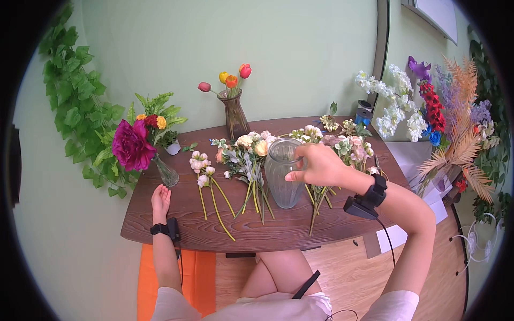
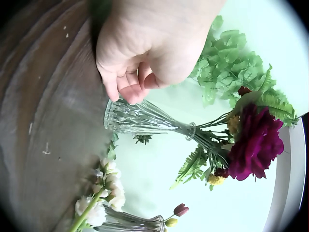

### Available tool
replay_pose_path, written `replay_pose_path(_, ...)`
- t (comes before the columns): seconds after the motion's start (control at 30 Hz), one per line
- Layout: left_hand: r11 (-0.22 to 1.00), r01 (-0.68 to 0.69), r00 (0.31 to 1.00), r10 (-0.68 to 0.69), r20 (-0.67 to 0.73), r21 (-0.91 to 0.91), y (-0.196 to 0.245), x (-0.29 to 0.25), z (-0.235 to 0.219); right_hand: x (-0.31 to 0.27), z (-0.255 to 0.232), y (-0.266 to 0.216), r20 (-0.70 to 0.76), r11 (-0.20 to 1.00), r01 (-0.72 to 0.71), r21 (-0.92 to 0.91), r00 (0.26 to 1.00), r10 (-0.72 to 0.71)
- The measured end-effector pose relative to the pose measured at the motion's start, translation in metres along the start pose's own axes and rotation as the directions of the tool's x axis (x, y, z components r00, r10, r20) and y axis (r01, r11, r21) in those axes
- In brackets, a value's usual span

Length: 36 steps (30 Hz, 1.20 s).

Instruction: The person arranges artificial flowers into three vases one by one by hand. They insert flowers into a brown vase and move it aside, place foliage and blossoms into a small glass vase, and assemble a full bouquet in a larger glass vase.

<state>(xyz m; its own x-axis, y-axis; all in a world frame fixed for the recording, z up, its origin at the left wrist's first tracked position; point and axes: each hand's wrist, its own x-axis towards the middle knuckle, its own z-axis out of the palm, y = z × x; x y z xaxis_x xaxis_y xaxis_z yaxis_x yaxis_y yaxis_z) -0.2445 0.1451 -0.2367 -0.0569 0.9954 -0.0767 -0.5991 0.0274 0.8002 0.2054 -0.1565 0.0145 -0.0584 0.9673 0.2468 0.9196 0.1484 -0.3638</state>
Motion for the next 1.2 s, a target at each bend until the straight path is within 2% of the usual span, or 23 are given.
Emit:
replay_pose_path(0.2, 0.999, -0.001, 0.999, 0.003, -0.035, 0.053, 0.000, 0.000, 0.002, 0.003, 0.015, 0.011, 0.025, 0.999, -0.004, -0.045, 1.000, 0.005)
replay_pose_path(0.4, 0.992, -0.065, 0.998, 0.064, 0.020, 0.106, 0.000, -0.008, 0.013, 0.000, 0.017, 0.013, 0.034, 0.999, -0.016, -0.030, 0.999, 0.017)
replay_pose_path(0.47, 0.908, -0.116, 0.993, 0.119, 0.017, 0.402, -0.002, -0.015, 0.027, -0.004, 0.018, 0.014, 0.044, 1.000, -0.003, -0.031, 0.999, 0.005)
replay_pose_path(0.5, 0.909, -0.114, 0.993, 0.117, 0.017, 0.401, -0.002, -0.024, 0.041, -0.006, 0.017, 0.014, 0.053, 0.999, 0.001, -0.041, 0.999, 0.001)
replay_pose_path(0.57, 0.773, -0.223, 0.975, 0.187, 0.122, 0.593, -0.004, -0.041, 0.077, -0.009, 0.019, 0.016, 0.062, 0.999, 0.003, -0.053, 0.998, 0.000)
replay_pose_path(0.63, 0.721, -0.320, 0.944, 0.187, 0.272, 0.615, -0.008, -0.054, 0.113, -0.015, 0.029, 0.023, -0.174, 0.963, 0.245, 0.111, 0.959, -0.224)
replay_pose_path(0.67, 0.699, -0.344, 0.929, 0.158, 0.334, 0.626, -0.005, -0.067, 0.137, -0.019, 0.035, 0.025, -0.168, 0.965, 0.239, 0.110, 0.961, -0.219)
replay_pose_path(0.7, 0.678, -0.360, 0.915, 0.121, 0.386, 0.641, -0.005, -0.078, 0.163, -0.023, 0.041, 0.028, -0.220, 0.951, 0.183, 0.249, 0.967, -0.129)
replay_pose_path(0.73, 0.642, -0.494, 0.815, 0.108, 0.569, 0.586, -0.012, -0.078, 0.176, -0.028, 0.048, 0.031, -0.260, 0.914, 0.133, 0.384, 0.965, -0.031)
replay_pose_path(0.77, 0.557, -0.565, 0.756, 0.054, 0.653, 0.608, -0.008, -0.098, 0.201, -0.034, 0.058, 0.039, -0.326, 0.918, 0.116, 0.380, 0.945, 0.016)
replay_pose_path(0.8, 0.531, -0.604, 0.693, -0.020, 0.721, 0.594, -0.015, -0.108, 0.220, -0.038, 0.069, 0.051, -0.323, 0.920, 0.111, 0.375, 0.946, 0.017)
replay_pose_path(0.83, 0.499, -0.671, 0.615, -0.036, 0.787, 0.547, -0.031, -0.107, 0.232, -0.043, 0.082, 0.065, -0.373, 0.969, 0.050, 0.241, 0.927, 0.045)
replay_pose_path(0.87, 0.234, -0.882, 0.414, -0.033, 0.910, 0.410, -0.028, -0.122, 0.252, -0.046, 0.095, 0.076, -0.426, 0.994, -0.022, 0.106, 0.902, 0.065)
replay_pose_path(0.9, 0.149, -0.909, 0.372, -0.129, 0.919, 0.388, -0.040, -0.126, 0.264, -0.047, 0.109, 0.082, -0.424, 0.988, -0.100, 0.120, 0.894, 0.142)
replay_pose_path(0.93, 0.095, -0.886, 0.427, -0.214, 0.878, 0.454, -0.053, -0.137, 0.269, -0.048, 0.121, 0.090, -0.371, 0.981, -0.148, 0.122, 0.911, 0.183)
replay_pose_path(1.0, -0.012, -0.885, 0.437, -0.363, 0.823, 0.465, -0.080, -0.143, 0.283, -0.050, 0.140, 0.095, -0.325, 0.982, -0.157, -0.103, 0.939, 0.116)
replay_pose_path(1.07, -0.176, -0.908, 0.418, -0.399, 0.816, 0.379, -0.109, -0.140, 0.286, -0.049, 0.149, 0.099, -0.202, 0.965, -0.198, -0.174, 0.966, 0.162)
replay_pose_path(1.1, -0.117, -0.924, 0.379, -0.401, 0.834, 0.363, -0.115, -0.140, 0.285, -0.047, 0.152, 0.099, -0.150, 0.952, -0.220, -0.215, 0.970, 0.190)
replay_pose_path(1.13, -0.117, -0.925, 0.376, -0.400, 0.836, 0.361, -0.122, -0.138, 0.284, -0.046, 0.154, 0.099, -0.098, 0.937, -0.238, -0.255, 0.971, 0.220)
replay_pose_path(1.2, -0.337, -0.869, 0.494, -0.543, 0.679, 0.363, -0.117, -0.149, 0.289, -0.044, 0.156, 0.097, -0.073, 0.920, -0.263, -0.290, 0.965, 0.253)
